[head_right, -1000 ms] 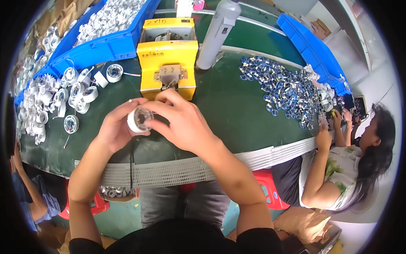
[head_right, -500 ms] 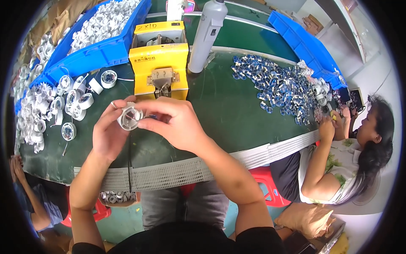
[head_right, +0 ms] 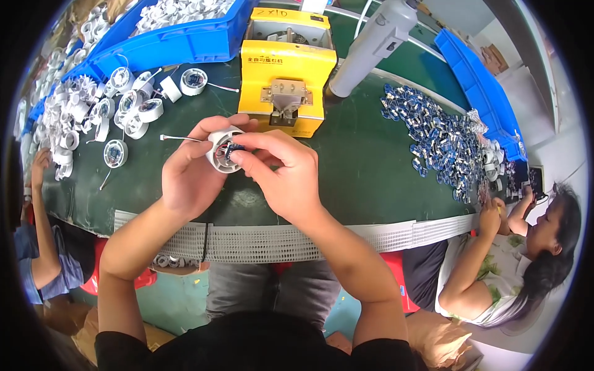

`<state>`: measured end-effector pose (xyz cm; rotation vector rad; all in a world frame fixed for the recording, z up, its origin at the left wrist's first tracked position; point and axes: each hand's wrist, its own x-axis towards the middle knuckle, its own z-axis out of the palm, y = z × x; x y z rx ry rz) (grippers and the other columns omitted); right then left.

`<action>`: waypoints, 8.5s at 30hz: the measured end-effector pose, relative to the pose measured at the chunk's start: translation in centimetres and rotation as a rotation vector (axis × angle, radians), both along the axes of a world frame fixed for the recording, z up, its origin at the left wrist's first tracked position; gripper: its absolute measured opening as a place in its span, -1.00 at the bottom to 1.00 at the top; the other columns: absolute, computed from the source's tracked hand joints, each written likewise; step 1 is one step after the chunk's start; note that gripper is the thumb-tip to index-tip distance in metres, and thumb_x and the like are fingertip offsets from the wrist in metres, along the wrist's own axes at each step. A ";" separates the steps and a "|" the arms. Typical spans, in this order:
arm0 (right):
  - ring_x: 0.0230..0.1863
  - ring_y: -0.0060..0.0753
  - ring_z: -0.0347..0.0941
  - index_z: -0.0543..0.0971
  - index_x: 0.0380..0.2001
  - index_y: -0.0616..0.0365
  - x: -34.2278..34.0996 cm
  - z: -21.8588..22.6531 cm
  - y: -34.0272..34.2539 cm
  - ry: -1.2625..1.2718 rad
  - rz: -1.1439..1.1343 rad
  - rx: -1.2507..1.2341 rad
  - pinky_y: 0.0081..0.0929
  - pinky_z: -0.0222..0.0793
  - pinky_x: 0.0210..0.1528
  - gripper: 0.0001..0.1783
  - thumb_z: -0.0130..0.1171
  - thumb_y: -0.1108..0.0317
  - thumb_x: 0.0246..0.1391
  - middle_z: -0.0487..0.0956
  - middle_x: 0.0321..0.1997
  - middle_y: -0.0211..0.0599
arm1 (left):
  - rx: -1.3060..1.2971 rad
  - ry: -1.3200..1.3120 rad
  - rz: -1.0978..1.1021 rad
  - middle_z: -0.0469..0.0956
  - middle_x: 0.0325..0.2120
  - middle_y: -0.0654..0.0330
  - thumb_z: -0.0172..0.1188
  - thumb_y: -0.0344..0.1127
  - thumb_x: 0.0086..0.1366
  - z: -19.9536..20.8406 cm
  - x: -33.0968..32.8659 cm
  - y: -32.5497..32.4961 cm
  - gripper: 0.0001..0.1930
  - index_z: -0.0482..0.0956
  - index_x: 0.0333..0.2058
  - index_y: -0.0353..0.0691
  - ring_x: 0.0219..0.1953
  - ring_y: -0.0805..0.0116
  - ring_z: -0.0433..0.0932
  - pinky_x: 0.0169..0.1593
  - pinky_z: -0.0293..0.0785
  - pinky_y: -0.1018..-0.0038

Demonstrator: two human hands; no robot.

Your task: The person assembles small circular electronic components by hand using an electric screwdriver at a production line station.

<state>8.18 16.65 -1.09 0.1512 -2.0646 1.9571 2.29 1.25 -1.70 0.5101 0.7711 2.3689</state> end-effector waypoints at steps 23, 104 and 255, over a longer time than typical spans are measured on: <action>0.15 -0.07 0.30 0.20 0.24 0.30 -2.6 4.6 8.2 0.401 -0.950 0.601 -0.24 0.29 0.15 -0.11 0.43 0.28 -0.11 0.38 0.10 0.02 | -0.482 -0.083 -0.154 0.43 -0.14 0.14 0.07 -0.54 0.30 -0.1 -0.4 0.2 -0.63 0.28 0.07 -0.28 -0.14 0.27 0.57 0.01 0.62 0.30; -0.01 0.03 0.46 0.54 -0.09 0.26 16.1 -1.3 21.8 -0.384 -0.903 1.130 -0.21 0.37 0.07 -0.52 0.36 0.30 -0.12 0.53 -0.06 0.04 | -1.453 0.970 1.251 0.33 0.11 0.04 0.24 -0.33 0.15 4.6 -5.5 -6.8 -0.47 0.35 0.11 -0.14 -0.19 -0.06 0.58 -0.21 0.54 0.14; -0.72 -0.63 0.28 0.33 0.08 0.26 -6.4 8.2 2.9 0.437 -0.442 -0.166 -0.61 0.19 -0.65 -0.55 0.14 0.46 0.12 0.39 -0.59 -0.44 | -0.596 0.067 -0.179 0.52 -0.22 0.11 -0.01 -0.49 0.35 -2.5 -2.0 1.3 -0.76 0.44 -0.02 -0.33 -0.22 0.24 0.58 -0.16 0.65 0.29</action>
